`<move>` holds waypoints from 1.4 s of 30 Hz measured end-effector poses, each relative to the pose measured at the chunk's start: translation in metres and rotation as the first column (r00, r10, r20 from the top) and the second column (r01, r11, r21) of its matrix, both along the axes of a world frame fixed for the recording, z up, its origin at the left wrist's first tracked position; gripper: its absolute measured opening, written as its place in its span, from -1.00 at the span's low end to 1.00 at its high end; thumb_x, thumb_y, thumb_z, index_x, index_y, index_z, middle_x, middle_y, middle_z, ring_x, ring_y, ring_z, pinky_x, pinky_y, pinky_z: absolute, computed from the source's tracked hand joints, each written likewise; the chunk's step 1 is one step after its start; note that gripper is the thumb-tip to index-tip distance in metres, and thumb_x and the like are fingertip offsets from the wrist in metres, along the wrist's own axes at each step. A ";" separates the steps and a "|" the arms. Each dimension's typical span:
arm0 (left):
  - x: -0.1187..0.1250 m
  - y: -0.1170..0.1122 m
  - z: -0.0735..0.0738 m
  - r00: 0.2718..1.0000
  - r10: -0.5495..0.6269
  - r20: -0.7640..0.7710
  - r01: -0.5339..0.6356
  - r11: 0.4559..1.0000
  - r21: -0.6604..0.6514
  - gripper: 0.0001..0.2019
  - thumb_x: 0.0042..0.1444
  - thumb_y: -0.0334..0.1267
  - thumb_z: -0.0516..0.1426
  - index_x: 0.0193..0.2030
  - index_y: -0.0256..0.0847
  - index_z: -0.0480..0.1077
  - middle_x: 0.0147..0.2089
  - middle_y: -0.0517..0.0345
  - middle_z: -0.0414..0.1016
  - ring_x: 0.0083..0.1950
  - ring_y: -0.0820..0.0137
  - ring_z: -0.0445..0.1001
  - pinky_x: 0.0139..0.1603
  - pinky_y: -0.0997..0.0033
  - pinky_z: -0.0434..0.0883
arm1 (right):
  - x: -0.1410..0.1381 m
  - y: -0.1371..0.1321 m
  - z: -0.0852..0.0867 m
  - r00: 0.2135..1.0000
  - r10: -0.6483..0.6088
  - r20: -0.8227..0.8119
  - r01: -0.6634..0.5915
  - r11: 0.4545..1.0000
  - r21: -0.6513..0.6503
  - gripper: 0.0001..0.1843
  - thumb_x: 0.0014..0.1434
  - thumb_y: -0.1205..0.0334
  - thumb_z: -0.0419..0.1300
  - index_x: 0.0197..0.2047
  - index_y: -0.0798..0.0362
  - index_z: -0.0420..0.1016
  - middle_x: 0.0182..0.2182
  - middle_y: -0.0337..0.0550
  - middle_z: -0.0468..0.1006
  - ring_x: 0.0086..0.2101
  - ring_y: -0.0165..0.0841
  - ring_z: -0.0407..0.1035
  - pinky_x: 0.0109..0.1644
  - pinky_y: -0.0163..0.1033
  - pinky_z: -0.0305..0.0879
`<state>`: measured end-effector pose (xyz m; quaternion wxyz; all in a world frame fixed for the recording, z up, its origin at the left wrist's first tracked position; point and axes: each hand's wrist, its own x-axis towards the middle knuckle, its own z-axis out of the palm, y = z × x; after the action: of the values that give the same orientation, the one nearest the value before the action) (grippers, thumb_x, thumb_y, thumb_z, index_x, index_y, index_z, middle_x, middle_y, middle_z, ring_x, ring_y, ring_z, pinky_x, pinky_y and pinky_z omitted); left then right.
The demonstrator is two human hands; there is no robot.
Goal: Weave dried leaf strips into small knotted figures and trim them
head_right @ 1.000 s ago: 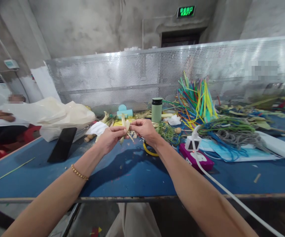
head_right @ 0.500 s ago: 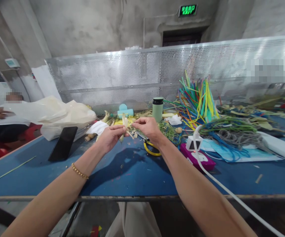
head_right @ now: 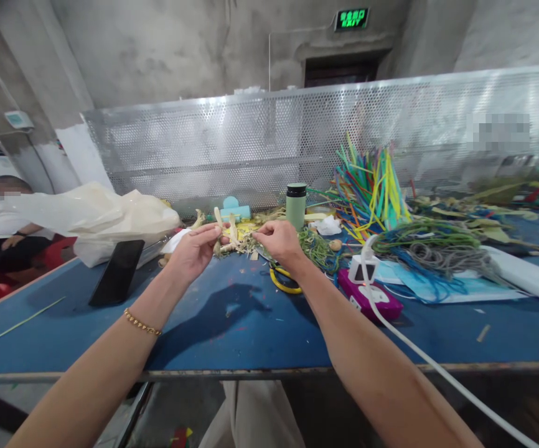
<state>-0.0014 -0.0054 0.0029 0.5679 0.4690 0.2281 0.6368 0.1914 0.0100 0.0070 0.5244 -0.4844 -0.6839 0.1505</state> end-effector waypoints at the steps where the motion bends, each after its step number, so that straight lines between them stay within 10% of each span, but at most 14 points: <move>1: 0.000 0.000 0.000 1.000 -0.011 -0.013 0.011 1.000 -0.013 -0.81 -0.21 -0.40 0.36 -0.38 -0.37 0.55 -0.21 -0.01 0.59 -0.40 0.48 0.51 -0.22 0.41 0.43 | -0.001 0.000 0.000 0.999 0.012 -0.030 -0.013 0.999 -0.034 -0.78 -0.11 0.13 0.35 -0.53 0.15 0.57 -0.60 -0.17 0.49 -0.51 -0.42 0.27 -0.41 -0.28 0.14; 9: 0.014 -0.005 -0.010 0.983 -0.129 -0.133 0.113 0.986 -0.122 -0.82 -0.25 -0.42 0.37 -0.42 -0.36 0.55 -0.38 0.06 0.57 -0.42 0.41 0.54 -0.26 0.42 0.43 | -0.015 -0.010 0.001 0.885 0.206 -0.417 -0.313 0.927 -0.207 -0.63 -0.29 0.06 0.46 -0.52 0.17 0.53 -0.67 -0.28 0.40 -0.64 -0.55 0.13 -0.54 -0.34 0.08; 20: 0.003 -0.002 -0.005 0.982 -0.124 -0.144 0.109 0.988 -0.107 -0.87 -0.16 -0.46 0.32 -0.38 -0.39 0.54 -0.40 0.03 0.56 -0.40 0.41 0.54 -0.24 0.42 0.43 | -0.012 -0.008 -0.002 0.884 0.248 -0.396 -0.340 0.923 -0.180 -0.61 -0.14 0.00 0.44 -0.40 0.15 0.53 -0.63 -0.26 0.43 -0.62 -0.51 0.24 -0.59 -0.37 0.20; 25: -0.011 0.001 0.006 0.990 -0.117 -0.073 0.111 0.991 -0.080 -0.91 -0.10 -0.47 0.28 -0.37 -0.39 0.50 -0.42 0.06 0.53 -0.41 0.45 0.51 -0.34 0.50 0.42 | -0.008 -0.002 -0.012 0.901 0.375 -0.220 -0.432 0.828 -0.358 -0.68 -0.09 0.09 0.41 -0.38 0.14 0.50 -0.54 -0.13 0.53 -0.56 -0.39 0.41 -0.54 -0.32 0.34; 28: -0.022 0.006 0.013 0.998 -0.066 0.022 0.067 0.997 -0.049 -0.95 -0.05 -0.50 0.23 -0.39 -0.40 0.48 -0.40 0.08 0.51 -0.41 0.52 0.48 -0.29 0.56 0.43 | -0.003 0.003 -0.013 0.912 0.405 -0.063 -0.403 0.861 -0.310 -0.77 -0.01 0.13 0.32 -0.48 0.13 0.45 -0.61 -0.20 0.47 -0.59 -0.43 0.34 -0.52 -0.33 0.28; 35: -0.027 0.007 0.017 0.999 0.001 0.053 0.002 0.998 -0.064 -0.93 -0.06 -0.52 0.23 -0.38 -0.39 0.48 -0.41 0.10 0.51 -0.39 0.51 0.49 -0.23 0.53 0.44 | 0.026 0.021 -0.001 0.845 -0.032 0.534 0.110 0.987 -0.115 -0.79 -0.10 0.45 0.23 -0.69 0.09 0.41 -0.65 -0.17 0.46 -0.55 -0.39 0.32 -0.44 -0.31 0.12; 38: -0.016 0.001 0.011 0.999 -0.006 -0.047 0.002 0.997 -0.073 -0.91 -0.13 -0.50 0.28 -0.40 -0.40 0.50 -0.43 0.07 0.53 -0.41 0.45 0.52 -0.30 0.48 0.42 | 0.024 0.016 0.002 0.917 -0.036 0.398 0.075 0.994 -0.083 -0.87 -0.06 0.43 0.24 -0.42 0.10 0.60 -0.37 -0.04 0.62 -0.47 -0.35 0.42 -0.39 -0.29 0.25; 42: -0.001 -0.006 0.003 0.983 -0.071 -0.168 0.057 0.994 -0.090 -0.89 -0.18 -0.48 0.32 -0.43 -0.39 0.53 -0.43 0.05 0.55 -0.44 0.40 0.52 -0.24 0.37 0.41 | 0.005 -0.008 0.006 0.921 0.372 -0.118 -0.390 0.885 -0.254 -0.66 0.11 0.25 0.17 -0.04 0.11 0.55 -0.05 0.05 0.58 -0.50 -0.38 0.47 -0.50 -0.26 0.38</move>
<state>-0.0021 -0.0116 0.0059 0.5856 0.5046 0.2876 0.5654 0.1965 0.0023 0.0131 0.4354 -0.4028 -0.7207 0.3590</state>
